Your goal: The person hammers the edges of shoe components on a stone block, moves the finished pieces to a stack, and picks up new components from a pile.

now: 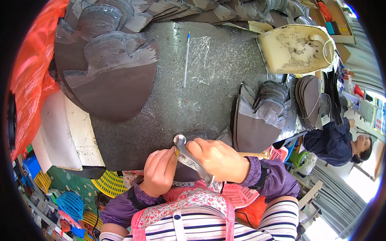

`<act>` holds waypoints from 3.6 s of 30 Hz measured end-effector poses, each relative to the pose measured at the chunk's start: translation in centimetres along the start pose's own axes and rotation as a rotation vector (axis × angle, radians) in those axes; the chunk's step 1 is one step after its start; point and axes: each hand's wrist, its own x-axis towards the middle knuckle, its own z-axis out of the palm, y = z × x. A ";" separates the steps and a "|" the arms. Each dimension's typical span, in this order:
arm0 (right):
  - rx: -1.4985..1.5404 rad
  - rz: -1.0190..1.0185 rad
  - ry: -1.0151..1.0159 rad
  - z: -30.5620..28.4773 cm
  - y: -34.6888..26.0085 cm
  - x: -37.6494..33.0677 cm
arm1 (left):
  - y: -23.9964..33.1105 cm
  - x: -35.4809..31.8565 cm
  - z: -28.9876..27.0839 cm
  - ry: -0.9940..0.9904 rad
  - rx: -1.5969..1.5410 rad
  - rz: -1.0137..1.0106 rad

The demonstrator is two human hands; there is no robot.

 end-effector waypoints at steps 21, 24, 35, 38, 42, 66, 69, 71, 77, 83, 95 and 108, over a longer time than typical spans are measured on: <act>-0.128 -0.028 0.052 0.8 -0.3 -0.4 | -0.7 -1.2 0.1 0.015 -0.097 -0.093; -0.124 -0.041 0.076 0.5 -0.4 -0.2 | -0.7 -0.8 0.1 -0.004 -0.043 -0.018; -0.395 0.041 0.374 1.8 1.1 -0.2 | -3.7 3.7 -4.5 -0.065 0.144 0.043; -0.356 0.086 0.417 2.7 1.6 -1.2 | -7.4 9.8 -6.3 0.171 0.432 -0.048; -0.167 -0.016 0.518 4.1 2.1 0.2 | -12.2 13.4 -9.6 0.379 0.480 -0.190; -0.250 0.323 0.629 1.9 4.6 -5.8 | -11.5 14.6 -16.0 -0.189 -0.141 -0.418; -0.358 0.380 0.566 2.6 6.6 -4.7 | -9.3 13.9 -16.0 -0.173 -0.266 -0.496; -0.398 0.390 0.581 1.6 8.1 -4.3 | -8.3 13.1 -15.8 -0.179 -0.493 -0.585; -0.397 0.319 0.713 -2.0 8.4 -4.4 | -2.8 10.8 -10.7 -0.394 -0.602 -0.547; 0.110 -0.011 0.566 -2.6 1.7 -3.2 | 0.2 6.9 -2.2 -0.460 -0.677 -0.360; -0.154 0.191 0.517 1.0 3.0 -2.1 | -1.0 5.8 1.1 -0.343 -0.055 -0.082; 0.103 0.154 0.488 1.7 1.9 -6.6 | -0.8 11.5 2.0 -0.426 -0.288 0.114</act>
